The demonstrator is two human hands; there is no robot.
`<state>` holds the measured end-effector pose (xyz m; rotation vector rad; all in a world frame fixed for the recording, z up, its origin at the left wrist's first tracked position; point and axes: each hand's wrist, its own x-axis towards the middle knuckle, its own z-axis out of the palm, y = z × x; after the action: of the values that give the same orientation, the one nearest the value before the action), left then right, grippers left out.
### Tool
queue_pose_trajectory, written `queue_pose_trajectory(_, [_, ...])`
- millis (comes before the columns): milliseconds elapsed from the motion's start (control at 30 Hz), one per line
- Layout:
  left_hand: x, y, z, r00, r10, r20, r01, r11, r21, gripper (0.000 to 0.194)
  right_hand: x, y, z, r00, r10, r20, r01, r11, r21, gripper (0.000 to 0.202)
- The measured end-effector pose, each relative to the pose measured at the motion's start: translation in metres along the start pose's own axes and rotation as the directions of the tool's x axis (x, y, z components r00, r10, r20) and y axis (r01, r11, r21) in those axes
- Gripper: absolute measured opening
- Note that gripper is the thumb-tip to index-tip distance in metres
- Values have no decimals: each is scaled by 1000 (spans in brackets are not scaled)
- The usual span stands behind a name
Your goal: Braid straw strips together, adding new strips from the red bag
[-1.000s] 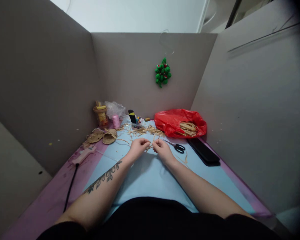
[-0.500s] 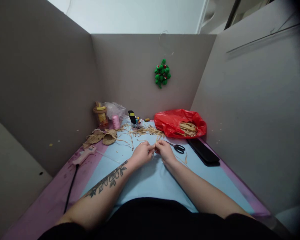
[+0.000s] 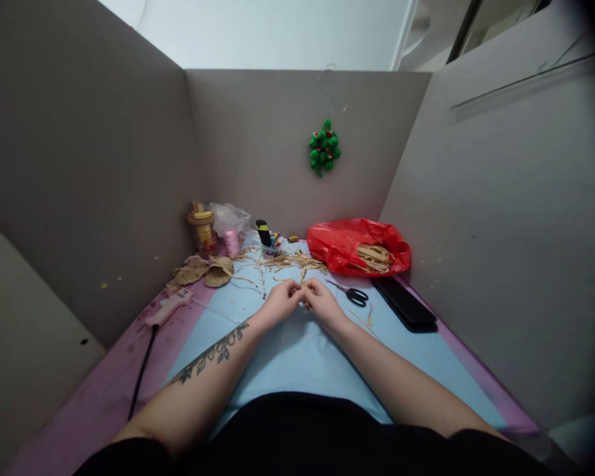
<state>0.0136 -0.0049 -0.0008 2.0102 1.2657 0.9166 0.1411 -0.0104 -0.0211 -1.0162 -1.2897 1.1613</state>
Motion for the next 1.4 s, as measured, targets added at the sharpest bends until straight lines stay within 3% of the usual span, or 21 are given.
queue_pose_trajectory(300, [0,4,-7,991,-100,84,115,973,-202,17,2,-4,-7,984,-176,-24,158,928,-336,5])
queue_pose_trajectory(567, [1,4,-5,965,-67,253,211,769,-604,29,3,-13,-10,996,-52,73,59,994,-90,15])
queue_pose_trajectory(833, [-2,7,-7,950,-54,309,278,598,-752,30,7,-9,-10,995,-85,57,80,994,72,19])
queue_pose_trajectory(1100, [1,9,-4,990,-57,128,120,818,-563,21,4,-11,-8,998,-23,57,16,993,115,27])
queue_pose_trajectory(1267, [4,4,-6,994,-104,34,107,848,-519,14,3,-14,-10,1000,12,20,-13,998,54,28])
queue_pose_trajectory(1400, [7,1,-7,992,-124,2,109,859,-501,12,4,-14,-14,1000,3,16,-1,995,-97,29])
